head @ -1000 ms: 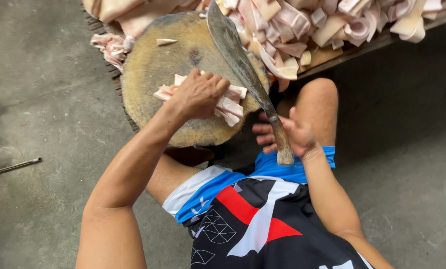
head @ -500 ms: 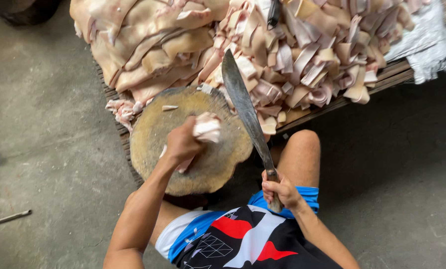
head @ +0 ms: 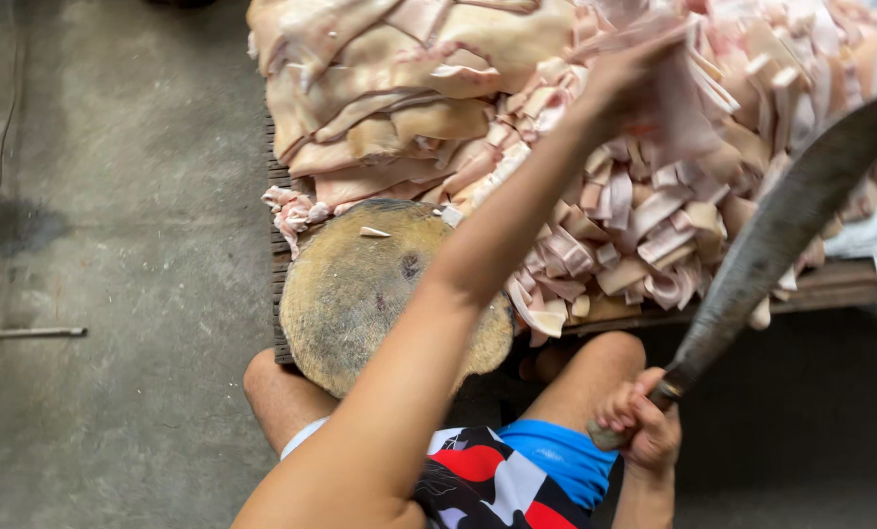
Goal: The person sits on the floor and uses a large knife to slice sheets of pork skin into strips on a round wooden cutting board. The person repeatedly cuts the skin into smaller pieces and places them onto a pile on a nearby table.
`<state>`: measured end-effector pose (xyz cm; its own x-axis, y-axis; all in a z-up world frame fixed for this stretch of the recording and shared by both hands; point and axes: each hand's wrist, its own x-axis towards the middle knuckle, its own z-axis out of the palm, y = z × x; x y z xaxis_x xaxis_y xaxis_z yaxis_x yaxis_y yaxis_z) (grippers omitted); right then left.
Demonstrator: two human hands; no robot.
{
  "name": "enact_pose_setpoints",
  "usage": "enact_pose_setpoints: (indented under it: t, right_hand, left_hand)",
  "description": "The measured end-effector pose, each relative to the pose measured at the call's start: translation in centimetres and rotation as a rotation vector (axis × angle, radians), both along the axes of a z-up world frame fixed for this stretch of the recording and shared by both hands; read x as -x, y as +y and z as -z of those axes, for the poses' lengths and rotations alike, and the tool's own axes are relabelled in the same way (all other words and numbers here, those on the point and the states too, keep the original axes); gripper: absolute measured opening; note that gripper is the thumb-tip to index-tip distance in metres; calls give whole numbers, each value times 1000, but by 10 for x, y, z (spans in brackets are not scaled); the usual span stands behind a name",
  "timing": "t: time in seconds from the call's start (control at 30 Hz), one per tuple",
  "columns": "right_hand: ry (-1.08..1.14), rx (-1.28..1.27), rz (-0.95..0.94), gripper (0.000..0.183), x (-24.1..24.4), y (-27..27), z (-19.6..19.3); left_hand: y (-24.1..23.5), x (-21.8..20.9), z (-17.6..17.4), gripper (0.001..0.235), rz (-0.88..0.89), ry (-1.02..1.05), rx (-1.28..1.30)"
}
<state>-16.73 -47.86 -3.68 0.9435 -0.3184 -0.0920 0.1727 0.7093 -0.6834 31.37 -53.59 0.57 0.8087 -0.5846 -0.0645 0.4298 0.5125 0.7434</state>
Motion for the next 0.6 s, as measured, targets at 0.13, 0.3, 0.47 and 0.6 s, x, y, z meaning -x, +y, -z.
enact_pose_setpoints:
  t: [0.13, 0.3, 0.47, 0.6]
  right_hand:
    - [32, 67, 19, 9, 0, -17, 2]
    - [49, -58, -112, 11, 7, 4, 21]
    - [254, -157, -284, 14, -5, 53, 37]
    - [304, -112, -431, 16, -26, 82, 44]
  left_hand:
    - [-51, 8, -23, 59, -62, -277, -346]
    - [150, 86, -1, 38, -136, -538, -586]
    - [371, 156, 4, 37, -128, -1005, -1653]
    - [432, 172, 33, 47, -47, -1102, -1676]
